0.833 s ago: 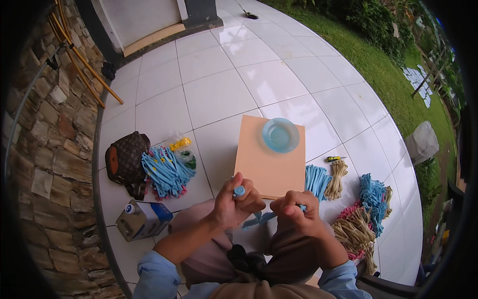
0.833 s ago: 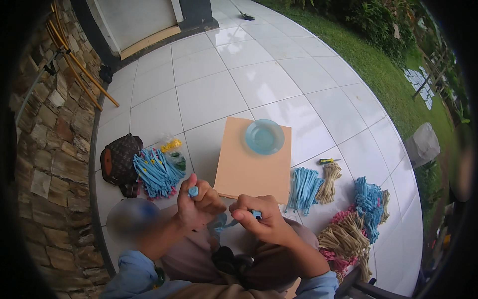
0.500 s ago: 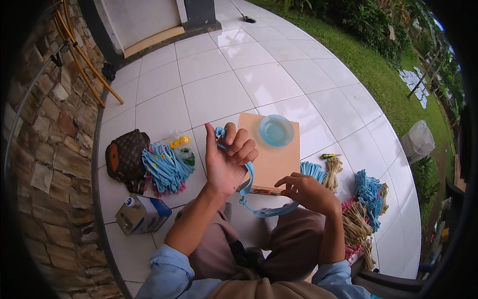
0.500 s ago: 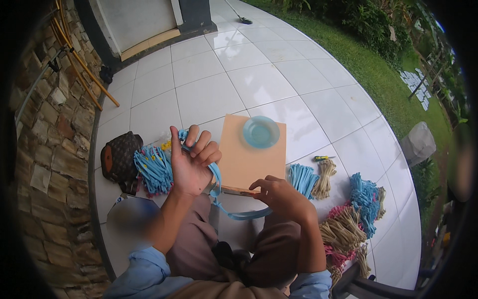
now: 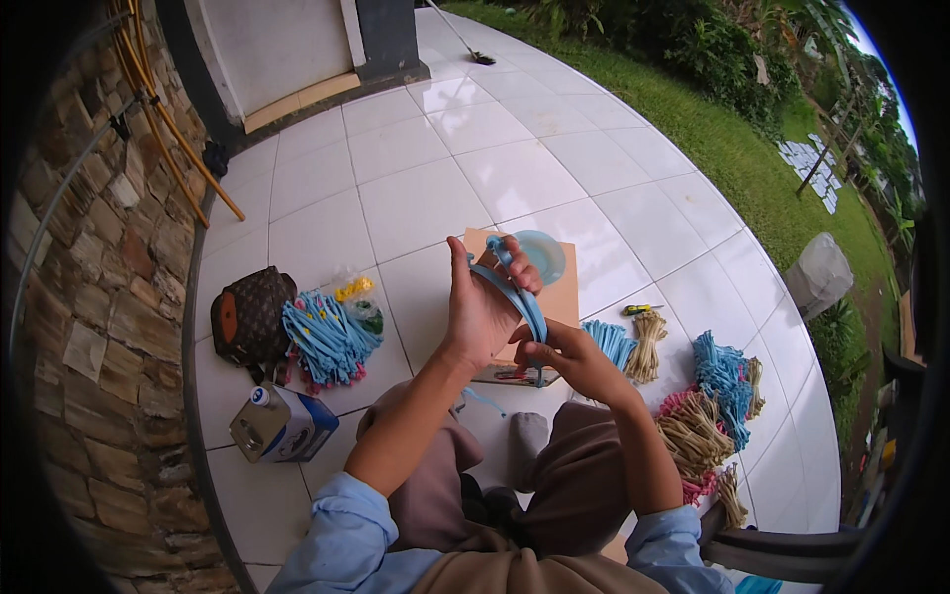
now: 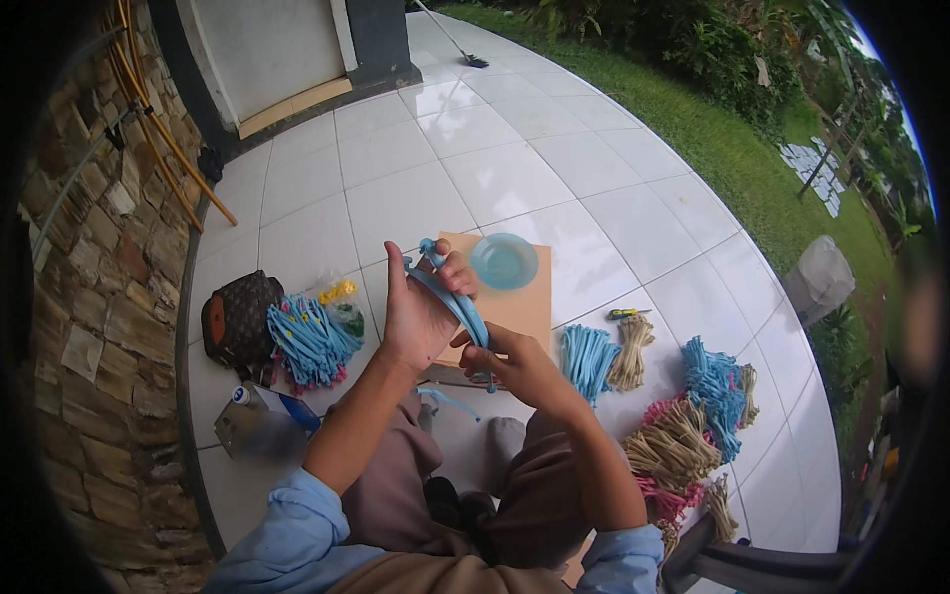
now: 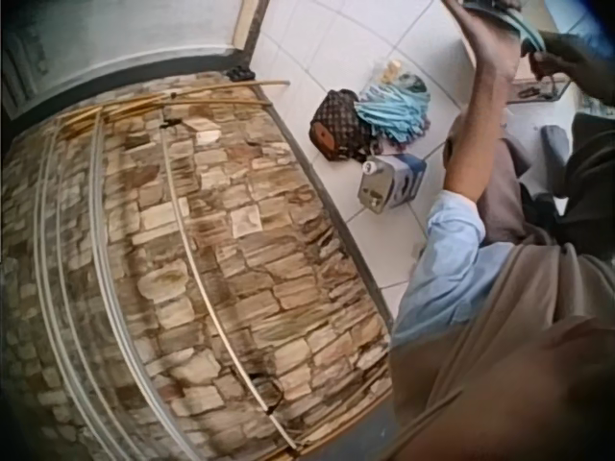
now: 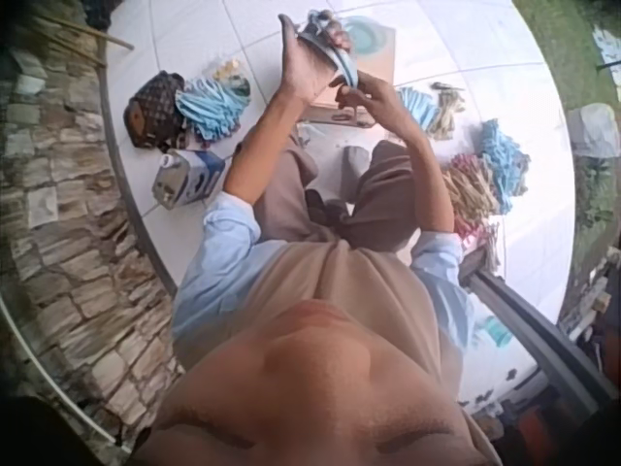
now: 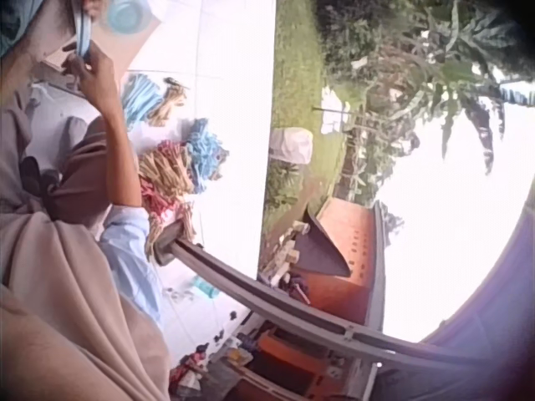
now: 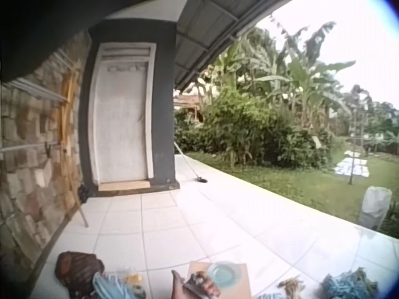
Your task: The person pours adhesive into a dish and then applies the adhesive to the ends of light blue shoe straps using a small tool.
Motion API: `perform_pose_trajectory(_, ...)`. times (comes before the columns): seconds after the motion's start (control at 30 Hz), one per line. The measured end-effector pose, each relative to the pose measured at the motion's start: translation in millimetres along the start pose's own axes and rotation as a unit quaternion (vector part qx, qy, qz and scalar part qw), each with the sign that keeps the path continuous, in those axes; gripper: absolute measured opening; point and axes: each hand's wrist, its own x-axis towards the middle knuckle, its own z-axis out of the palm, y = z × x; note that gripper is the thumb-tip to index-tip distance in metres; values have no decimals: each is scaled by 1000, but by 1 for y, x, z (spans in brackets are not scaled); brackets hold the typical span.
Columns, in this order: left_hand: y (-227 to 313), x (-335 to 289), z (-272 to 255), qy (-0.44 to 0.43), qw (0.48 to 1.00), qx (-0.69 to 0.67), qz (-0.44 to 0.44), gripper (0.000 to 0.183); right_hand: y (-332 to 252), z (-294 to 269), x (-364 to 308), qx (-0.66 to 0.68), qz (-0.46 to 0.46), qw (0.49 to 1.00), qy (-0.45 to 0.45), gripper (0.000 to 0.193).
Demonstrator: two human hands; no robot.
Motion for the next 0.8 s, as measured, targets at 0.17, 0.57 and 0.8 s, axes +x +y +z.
perform_pose_trajectory(0.17, 25, -7, -16, 46, 916, 389, 89, 75, -2, -13, -10, 128, -23, 990, 60, 29)
perform_pose_trajectory(0.57, 56, -12, -33, 16, 831, 552, 71, 19, 6, -60, -29, 116, -87, 980, 134, 26)
perform_pose_trajectory(0.8, 59, -9, -25, -4, 774, 631, 46, 24, 27, -85, -37, 88, -95, 983, 132, 35)
